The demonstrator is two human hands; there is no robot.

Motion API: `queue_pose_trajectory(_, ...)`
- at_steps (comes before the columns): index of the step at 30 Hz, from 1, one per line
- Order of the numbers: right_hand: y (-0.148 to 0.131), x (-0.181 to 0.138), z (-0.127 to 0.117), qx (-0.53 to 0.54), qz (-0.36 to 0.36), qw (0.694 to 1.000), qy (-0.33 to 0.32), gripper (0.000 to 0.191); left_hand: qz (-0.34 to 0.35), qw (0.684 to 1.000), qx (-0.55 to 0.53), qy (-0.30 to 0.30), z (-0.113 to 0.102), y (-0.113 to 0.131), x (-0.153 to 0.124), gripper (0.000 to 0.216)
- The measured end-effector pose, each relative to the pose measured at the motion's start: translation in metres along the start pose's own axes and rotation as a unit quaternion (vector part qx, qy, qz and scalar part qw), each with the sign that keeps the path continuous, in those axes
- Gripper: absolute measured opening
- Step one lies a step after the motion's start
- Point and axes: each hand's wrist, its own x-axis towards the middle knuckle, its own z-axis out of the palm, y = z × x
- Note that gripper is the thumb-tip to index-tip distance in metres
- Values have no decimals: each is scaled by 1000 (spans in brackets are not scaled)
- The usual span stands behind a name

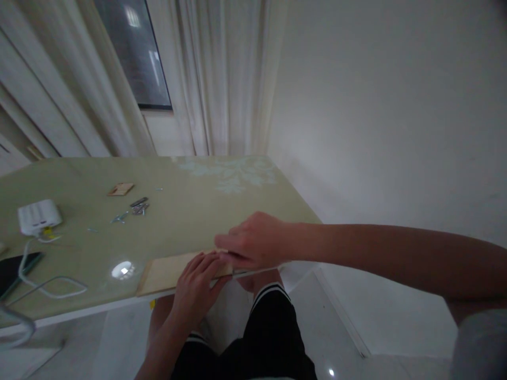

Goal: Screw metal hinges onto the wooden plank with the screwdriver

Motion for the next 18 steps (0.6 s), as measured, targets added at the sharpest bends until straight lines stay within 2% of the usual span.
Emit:
queue_pose_trajectory(2, 8, 3, -1, -5, 156, 988, -8, 59, -1, 1000, -14, -10, -1, 1, 2, 28)
queue_pose_trajectory(3, 12, 5, -1, -8, 209, 978, -15, 64, 0, 1000, -18, -9, -1, 1, 2, 28)
queue_pose_trajectory(5, 17, 9, -2, -11, 240, 970, -28, 59, -1, 1000, -20, -6, -1, 1, 2, 29)
queue_pose_trajectory(7, 14, 11, -4, -14, 173, 984, -35, 44, -3, 1000, -16, -9, 0, 0, 0, 29)
queue_pose_trajectory(9, 5, 12, -7, -21, 15, 999, -33, 31, -7, 1000, -8, -3, 2, -1, -2, 26)
queue_pose_trajectory(10, 0, 12, -9, -23, -69, 997, -30, 26, -8, 1000, -4, 4, 3, -1, -3, 23)
queue_pose_trajectory(11, -4, 13, -11, -22, -129, 991, -28, 24, -9, 1000, -1, 11, 4, -2, -4, 21)
queue_pose_trajectory(12, -6, 13, -12, -18, -149, 988, -27, 24, -11, 1000, 1, 14, 4, -2, -4, 20)
queue_pose_trajectory(13, -6, 14, -13, -14, -123, 992, -28, 27, -12, 1000, 2, 12, 4, -2, -4, 20)
queue_pose_trajectory(15, 1, 16, -12, -10, 24, 999, -35, 44, -12, 1000, -2, 0, 3, -2, -2, 24)
queue_pose_trajectory(17, 12, 18, -9, -23, 171, 984, -42, 56, -8, 1000, -9, -10, 1, -1, 0, 29)
queue_pose_trajectory(18, 17, 19, -7, -33, 211, 976, -43, 57, -5, 1000, -12, -12, 1, -1, 1, 29)
